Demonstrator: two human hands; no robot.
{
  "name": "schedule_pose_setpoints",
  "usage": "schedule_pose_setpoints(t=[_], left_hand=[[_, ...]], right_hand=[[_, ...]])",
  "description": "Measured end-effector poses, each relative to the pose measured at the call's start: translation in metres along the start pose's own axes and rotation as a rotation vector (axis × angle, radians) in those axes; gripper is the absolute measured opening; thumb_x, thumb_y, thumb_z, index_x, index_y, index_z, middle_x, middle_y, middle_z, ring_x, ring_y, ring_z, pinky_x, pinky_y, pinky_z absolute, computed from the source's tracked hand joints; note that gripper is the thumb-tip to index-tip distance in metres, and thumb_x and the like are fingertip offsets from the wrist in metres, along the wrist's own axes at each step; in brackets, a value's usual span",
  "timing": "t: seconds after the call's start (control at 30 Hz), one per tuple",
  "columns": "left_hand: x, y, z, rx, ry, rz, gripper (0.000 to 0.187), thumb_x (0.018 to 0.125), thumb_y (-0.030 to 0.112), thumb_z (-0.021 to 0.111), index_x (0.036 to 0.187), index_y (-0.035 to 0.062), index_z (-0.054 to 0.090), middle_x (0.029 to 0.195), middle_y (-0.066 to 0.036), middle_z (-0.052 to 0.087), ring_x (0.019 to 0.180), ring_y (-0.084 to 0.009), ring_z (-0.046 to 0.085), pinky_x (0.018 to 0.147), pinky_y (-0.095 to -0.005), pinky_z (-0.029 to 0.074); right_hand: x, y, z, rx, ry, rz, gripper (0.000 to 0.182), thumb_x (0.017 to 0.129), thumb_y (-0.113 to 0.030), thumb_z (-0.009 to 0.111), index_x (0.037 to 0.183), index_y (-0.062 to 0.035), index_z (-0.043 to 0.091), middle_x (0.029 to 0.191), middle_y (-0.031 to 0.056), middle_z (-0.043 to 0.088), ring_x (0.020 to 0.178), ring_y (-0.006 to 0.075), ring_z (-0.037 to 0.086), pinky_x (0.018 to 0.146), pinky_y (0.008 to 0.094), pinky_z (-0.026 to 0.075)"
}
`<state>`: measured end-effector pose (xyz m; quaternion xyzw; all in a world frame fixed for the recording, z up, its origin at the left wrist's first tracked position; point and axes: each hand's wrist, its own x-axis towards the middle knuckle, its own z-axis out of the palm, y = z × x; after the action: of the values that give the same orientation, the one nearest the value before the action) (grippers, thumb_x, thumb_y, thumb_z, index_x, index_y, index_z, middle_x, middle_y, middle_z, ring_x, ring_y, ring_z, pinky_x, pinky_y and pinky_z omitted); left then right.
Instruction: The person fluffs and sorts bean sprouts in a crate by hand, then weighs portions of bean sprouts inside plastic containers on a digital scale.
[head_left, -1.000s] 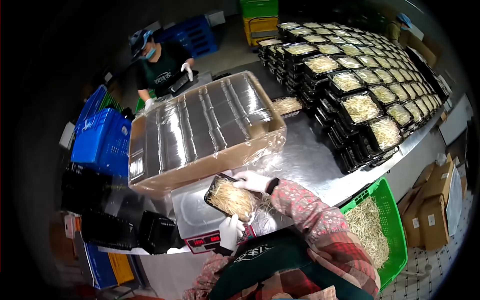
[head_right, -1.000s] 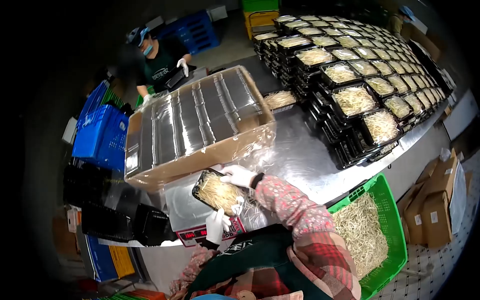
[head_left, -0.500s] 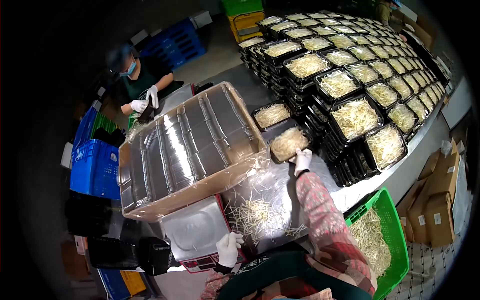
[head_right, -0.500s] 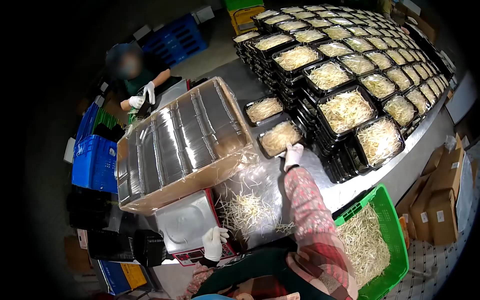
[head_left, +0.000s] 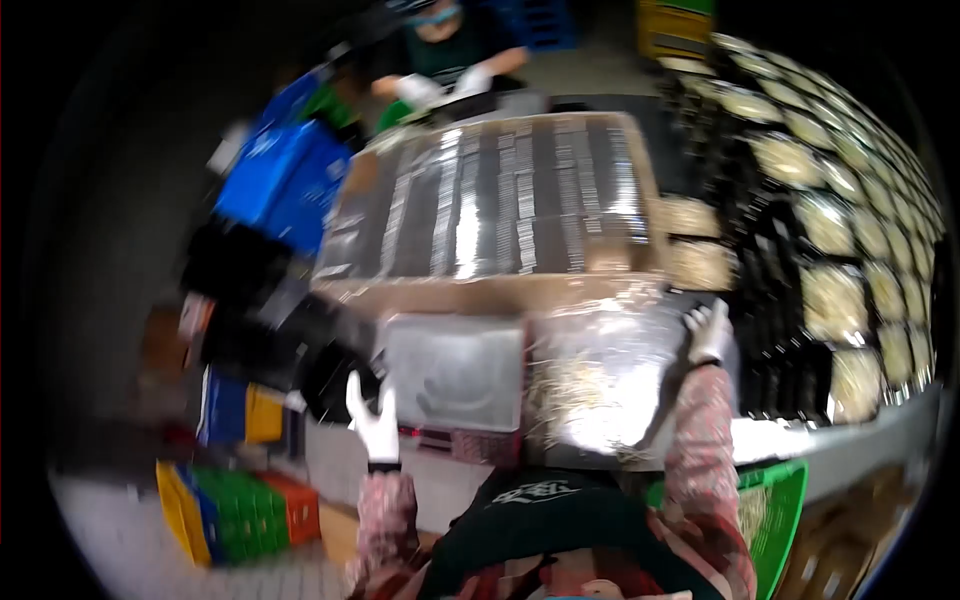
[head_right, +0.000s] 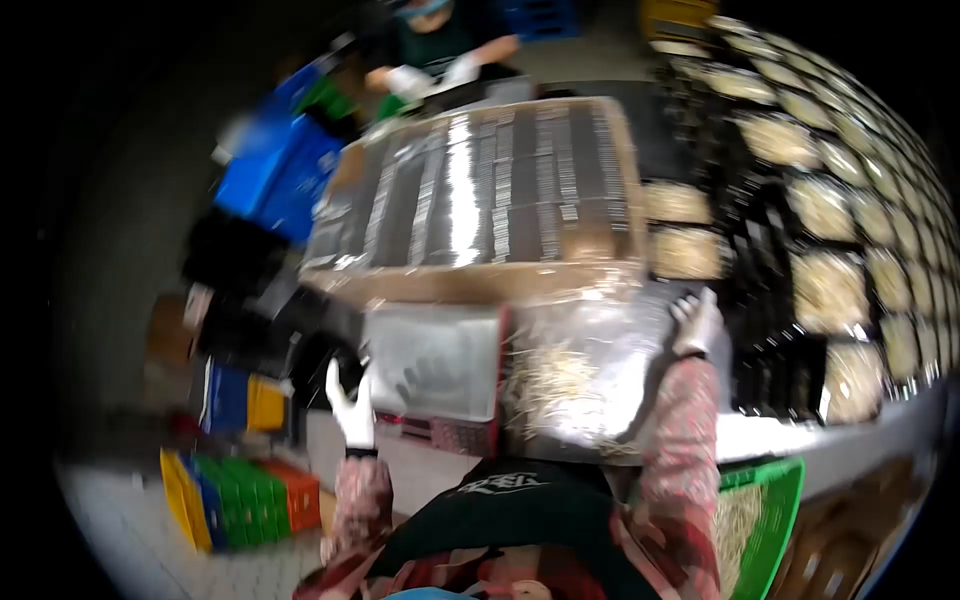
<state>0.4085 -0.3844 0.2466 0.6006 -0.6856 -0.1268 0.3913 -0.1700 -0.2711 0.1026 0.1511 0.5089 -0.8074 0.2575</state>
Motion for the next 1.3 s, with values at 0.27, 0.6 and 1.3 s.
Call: schedule_pose_setpoints(t=[0.27, 0.6, 1.3], left_hand=[[0.072, -0.161, -0.068, 0.595, -0.434, -0.366, 0.059, 0.089, 0.049, 0.064, 0.127, 0.0035, 0.062, 0.123, -0.022, 0.064, 0.119, -0.0323, 0.058, 0.106, -0.045, 0.04], [0.06, -0.166, -0.059, 0.254, -0.428, 0.136, 0.028, 0.093, 0.019, 0.057, 0.118, 0.0107, 0.068, 0.113, -0.013, 0.069, 0.101, -0.0322, 0.066, 0.088, -0.0386, 0.052], [0.1, -0.018, -0.002, -0.254, -0.238, 0.434, 0.023, 0.091, 0.011, 0.067, 0.108, -0.0049, 0.066, 0.099, -0.016, 0.07, 0.088, -0.0257, 0.066, 0.083, -0.0339, 0.051]], right_hand=[[-0.03, 0.059, -0.102, -0.224, -0.171, 0.043, 0.033, 0.097, -0.025, 0.059, 0.125, -0.0084, 0.058, 0.099, 0.0038, 0.06, 0.086, 0.0157, 0.057, 0.078, 0.0339, 0.05], [-0.233, 0.107, -0.008, -0.542, -0.596, -0.136, 0.019, 0.096, -0.017, 0.062, 0.113, -0.0076, 0.061, 0.089, 0.0037, 0.061, 0.075, 0.0144, 0.058, 0.069, 0.0315, 0.052], [-0.278, 0.123, 0.015, -1.574, -0.351, -0.684, 0.066, 0.093, -0.044, 0.058, 0.145, -0.0082, 0.042, 0.147, 0.0209, 0.042, 0.137, 0.0379, 0.039, 0.112, 0.0521, 0.031]])
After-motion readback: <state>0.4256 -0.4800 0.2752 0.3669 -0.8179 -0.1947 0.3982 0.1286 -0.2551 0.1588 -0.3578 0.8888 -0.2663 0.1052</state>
